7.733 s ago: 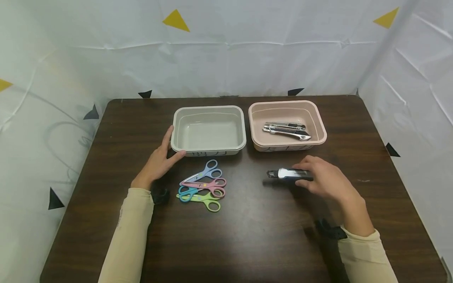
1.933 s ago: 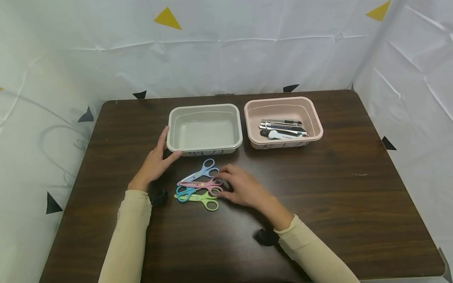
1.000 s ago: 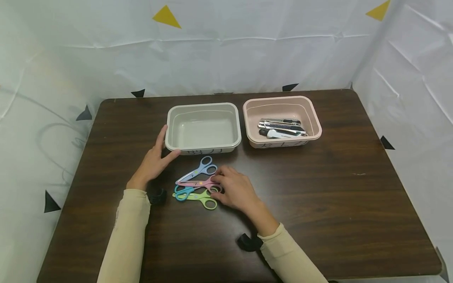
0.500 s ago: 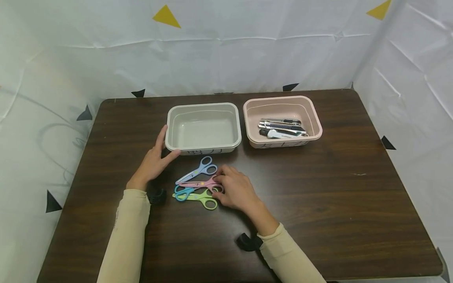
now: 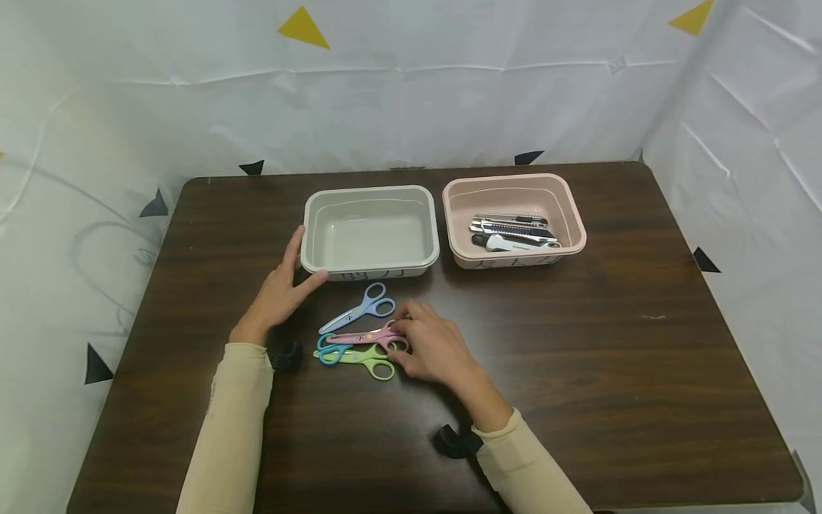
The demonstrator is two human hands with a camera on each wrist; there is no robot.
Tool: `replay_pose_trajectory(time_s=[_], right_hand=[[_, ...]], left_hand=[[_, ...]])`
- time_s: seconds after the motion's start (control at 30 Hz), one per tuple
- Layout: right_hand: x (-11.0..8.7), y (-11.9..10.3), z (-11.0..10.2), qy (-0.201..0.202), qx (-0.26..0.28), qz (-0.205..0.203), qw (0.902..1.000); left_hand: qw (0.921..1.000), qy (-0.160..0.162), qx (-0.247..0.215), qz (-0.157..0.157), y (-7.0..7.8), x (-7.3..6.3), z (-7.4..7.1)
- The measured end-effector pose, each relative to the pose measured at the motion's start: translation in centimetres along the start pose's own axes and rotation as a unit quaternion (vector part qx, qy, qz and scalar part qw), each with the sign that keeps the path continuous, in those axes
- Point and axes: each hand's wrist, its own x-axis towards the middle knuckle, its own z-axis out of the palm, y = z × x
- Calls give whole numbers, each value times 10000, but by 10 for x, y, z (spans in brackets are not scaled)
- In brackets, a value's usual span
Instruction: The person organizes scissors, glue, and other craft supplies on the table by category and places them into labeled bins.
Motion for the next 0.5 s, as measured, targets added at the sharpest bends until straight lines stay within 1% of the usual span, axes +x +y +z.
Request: replay_pose_trajectory(time_s=[0.1, 0.23, 0.4, 0.5], right_hand=[[-1, 0, -3, -83, -47, 13, 10000], [-3, -1, -10, -163, 50, -43, 9998], [-3, -2, -27, -105, 409, -95, 9991], [-1, -2, -40, 5, 432, -114, 9990]], left_hand=[[10000, 12, 11, -2, 0, 0, 0], [10000, 20, 21, 29, -1, 0, 0], [10000, 11, -16, 75, 0, 0, 0], [10000, 13, -24, 70, 0, 0, 0]])
